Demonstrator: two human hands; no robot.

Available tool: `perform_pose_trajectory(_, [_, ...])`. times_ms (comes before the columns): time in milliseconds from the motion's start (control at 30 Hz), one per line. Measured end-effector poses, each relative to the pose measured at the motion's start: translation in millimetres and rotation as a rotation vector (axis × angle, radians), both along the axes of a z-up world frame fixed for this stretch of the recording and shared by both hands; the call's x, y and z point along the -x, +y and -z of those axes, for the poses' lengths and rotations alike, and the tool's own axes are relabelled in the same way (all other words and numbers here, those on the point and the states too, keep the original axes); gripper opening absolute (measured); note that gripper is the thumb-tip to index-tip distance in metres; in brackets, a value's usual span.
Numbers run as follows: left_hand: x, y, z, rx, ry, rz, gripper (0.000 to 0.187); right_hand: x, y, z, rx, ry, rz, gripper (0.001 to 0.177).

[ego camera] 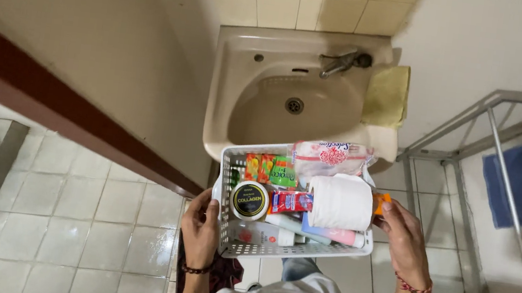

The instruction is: Cleaning and organizing various bathroom items and toiletries into a basket at a sink.

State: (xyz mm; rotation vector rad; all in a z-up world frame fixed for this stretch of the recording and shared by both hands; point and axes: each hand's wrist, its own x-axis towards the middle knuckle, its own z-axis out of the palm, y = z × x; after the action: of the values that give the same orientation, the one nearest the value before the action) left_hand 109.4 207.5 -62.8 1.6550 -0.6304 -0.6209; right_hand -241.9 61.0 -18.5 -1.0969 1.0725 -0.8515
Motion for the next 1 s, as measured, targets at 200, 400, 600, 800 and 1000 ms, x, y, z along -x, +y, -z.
perform_pose_trajectory(200, [-5,-77,-19,-0.024,-0.010,-0.059,0.035,-6,-88,18,-0.011,-0.112,0.034,0.046])
perform_pose_trajectory(400, [-10,-139,-21,0.024,-0.016,-0.077,0.037,-22,-149,49,-0.036,-0.158,-0.005,0.046])
perform_pose_trajectory(600, [-35,-183,4,0.094,-0.077,-0.097,0.037,-58,-174,54,-0.034,-0.246,0.047,0.048])
perform_pose_trajectory(800, [-55,-224,28,0.122,0.031,-0.164,0.035,-82,-189,117,-0.068,-0.274,0.213,0.044])
perform_pose_trajectory(1000, [-69,-241,56,0.165,0.029,-0.131,0.031,-108,-189,127,-0.091,-0.446,0.263,0.038])
